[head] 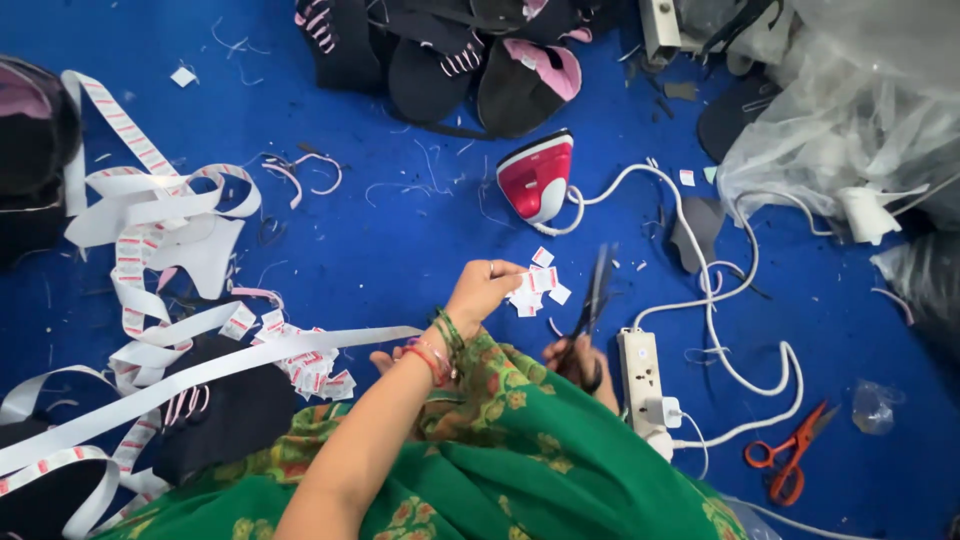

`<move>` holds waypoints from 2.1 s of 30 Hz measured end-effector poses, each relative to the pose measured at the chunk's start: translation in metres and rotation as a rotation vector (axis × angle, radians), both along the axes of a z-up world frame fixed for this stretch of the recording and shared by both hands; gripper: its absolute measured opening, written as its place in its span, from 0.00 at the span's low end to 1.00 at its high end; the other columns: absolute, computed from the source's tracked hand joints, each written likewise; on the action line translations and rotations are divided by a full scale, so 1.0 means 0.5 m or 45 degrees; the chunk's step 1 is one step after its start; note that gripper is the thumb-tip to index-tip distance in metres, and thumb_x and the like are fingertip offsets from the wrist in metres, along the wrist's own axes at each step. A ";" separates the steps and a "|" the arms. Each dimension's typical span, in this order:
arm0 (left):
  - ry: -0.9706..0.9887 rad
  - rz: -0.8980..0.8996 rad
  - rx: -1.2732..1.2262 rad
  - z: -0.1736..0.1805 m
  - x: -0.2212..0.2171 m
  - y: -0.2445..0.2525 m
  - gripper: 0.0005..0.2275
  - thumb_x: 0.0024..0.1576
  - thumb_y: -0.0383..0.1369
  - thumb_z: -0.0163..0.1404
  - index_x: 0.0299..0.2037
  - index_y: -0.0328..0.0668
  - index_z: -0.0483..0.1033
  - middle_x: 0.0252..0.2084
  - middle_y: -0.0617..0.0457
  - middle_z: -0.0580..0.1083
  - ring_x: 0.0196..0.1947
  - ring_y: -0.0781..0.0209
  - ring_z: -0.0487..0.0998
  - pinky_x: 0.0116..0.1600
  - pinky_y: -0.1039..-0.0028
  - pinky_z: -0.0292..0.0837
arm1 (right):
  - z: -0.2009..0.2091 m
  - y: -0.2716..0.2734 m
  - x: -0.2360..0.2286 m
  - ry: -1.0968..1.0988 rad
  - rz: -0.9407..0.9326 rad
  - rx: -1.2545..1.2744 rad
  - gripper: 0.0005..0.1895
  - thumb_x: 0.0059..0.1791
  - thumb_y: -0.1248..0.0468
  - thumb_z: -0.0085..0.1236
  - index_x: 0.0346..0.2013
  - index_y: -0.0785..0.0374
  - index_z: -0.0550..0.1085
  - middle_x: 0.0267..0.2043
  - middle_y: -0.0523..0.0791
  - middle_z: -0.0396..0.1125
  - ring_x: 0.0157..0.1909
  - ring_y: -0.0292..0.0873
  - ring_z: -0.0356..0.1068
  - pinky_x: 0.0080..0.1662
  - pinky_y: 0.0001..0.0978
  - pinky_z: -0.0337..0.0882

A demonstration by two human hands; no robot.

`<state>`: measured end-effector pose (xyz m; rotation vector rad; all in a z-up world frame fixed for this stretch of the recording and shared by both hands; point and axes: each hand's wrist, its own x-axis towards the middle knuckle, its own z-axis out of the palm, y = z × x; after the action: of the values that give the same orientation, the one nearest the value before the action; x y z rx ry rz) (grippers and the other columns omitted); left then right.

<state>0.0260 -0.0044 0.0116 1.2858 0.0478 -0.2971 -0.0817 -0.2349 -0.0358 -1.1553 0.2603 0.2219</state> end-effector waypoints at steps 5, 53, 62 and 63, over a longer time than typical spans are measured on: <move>-0.035 0.055 0.172 0.016 0.038 -0.018 0.10 0.53 0.28 0.57 0.42 0.29 0.84 0.33 0.54 0.81 0.32 0.71 0.76 0.38 0.78 0.71 | -0.217 -0.016 -0.035 0.047 0.059 -1.051 0.25 0.55 0.45 0.46 0.38 0.63 0.78 0.31 0.44 0.72 0.33 0.35 0.68 0.35 0.29 0.67; -0.033 -0.153 0.242 0.030 0.068 0.006 0.08 0.54 0.29 0.59 0.38 0.31 0.85 0.33 0.52 0.81 0.32 0.70 0.78 0.40 0.77 0.74 | -0.042 0.012 -0.018 0.010 0.557 -0.187 0.10 0.49 0.65 0.60 0.43 0.63 0.76 0.37 0.41 0.74 0.37 0.33 0.71 0.38 0.30 0.73; -0.457 -0.449 0.407 -0.160 0.031 -0.019 0.09 0.51 0.33 0.64 0.38 0.38 0.86 0.33 0.55 0.82 0.34 0.70 0.82 0.42 0.77 0.78 | -0.157 -0.029 0.048 -0.409 0.273 -0.733 0.16 0.55 0.56 0.56 0.28 0.63 0.76 0.23 0.43 0.67 0.27 0.33 0.65 0.31 0.30 0.66; -0.500 -0.427 0.436 -0.102 0.041 -0.005 0.09 0.51 0.33 0.64 0.38 0.38 0.86 0.33 0.55 0.82 0.34 0.70 0.82 0.42 0.77 0.78 | -0.098 0.002 0.088 -0.464 0.273 -0.720 0.16 0.55 0.56 0.56 0.28 0.63 0.76 0.23 0.43 0.67 0.27 0.33 0.65 0.31 0.30 0.66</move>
<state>0.0463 -0.0067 -0.0395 1.6749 -0.4729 -0.3264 -0.0377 -0.2340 -0.0847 -1.7593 -0.1381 0.1222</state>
